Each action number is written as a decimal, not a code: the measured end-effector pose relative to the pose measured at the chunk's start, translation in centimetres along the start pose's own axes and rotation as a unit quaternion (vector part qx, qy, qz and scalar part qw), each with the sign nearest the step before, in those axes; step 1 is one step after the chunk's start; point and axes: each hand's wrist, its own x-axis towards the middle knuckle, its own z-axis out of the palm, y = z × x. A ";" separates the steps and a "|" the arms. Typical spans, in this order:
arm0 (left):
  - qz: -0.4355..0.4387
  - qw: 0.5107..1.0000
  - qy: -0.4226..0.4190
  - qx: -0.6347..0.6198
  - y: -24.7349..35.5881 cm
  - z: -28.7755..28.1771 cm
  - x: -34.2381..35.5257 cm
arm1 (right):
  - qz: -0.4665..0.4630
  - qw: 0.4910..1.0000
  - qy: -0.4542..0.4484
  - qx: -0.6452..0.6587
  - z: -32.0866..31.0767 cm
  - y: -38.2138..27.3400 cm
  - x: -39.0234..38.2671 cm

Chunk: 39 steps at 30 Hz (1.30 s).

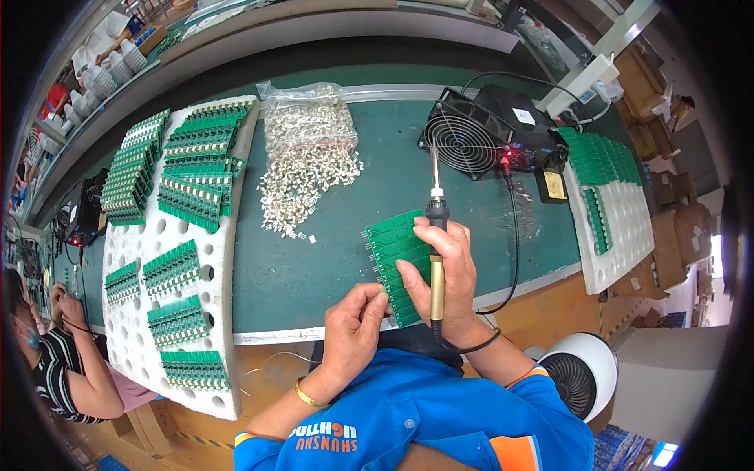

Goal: The person solders electronic components onto circuit boards using a soldering iron and solder wire.

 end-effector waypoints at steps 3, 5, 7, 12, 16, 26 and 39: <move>-0.012 0.999 -0.007 -0.033 0.1 -0.1 0.0 | 0.012 0.999 0.013 0.026 0.1 -0.3 0.3; -0.016 0.999 -0.014 -0.043 0.0 -0.1 0.1 | 0.013 1.000 0.006 0.027 0.1 -0.3 0.3; -0.015 0.999 -0.016 -0.049 -0.2 -0.1 0.0 | 0.009 1.000 -0.004 0.015 -0.1 -0.2 0.4; -0.010 1.000 -0.010 -0.028 -0.1 -0.1 0.0 | 0.014 1.000 -0.016 0.009 -0.1 -0.2 0.3; -0.008 1.000 -0.006 -0.009 0.3 0.0 0.0 | 0.013 1.000 -0.017 0.004 0.0 0.0 0.2; -0.009 1.000 -0.009 -0.006 0.0 0.1 0.0 | 0.027 0.999 -0.019 0.013 -0.1 -0.4 0.3; -0.004 1.000 -0.006 0.001 0.2 -0.3 0.2 | 0.007 1.000 -0.008 0.025 0.3 -0.3 0.7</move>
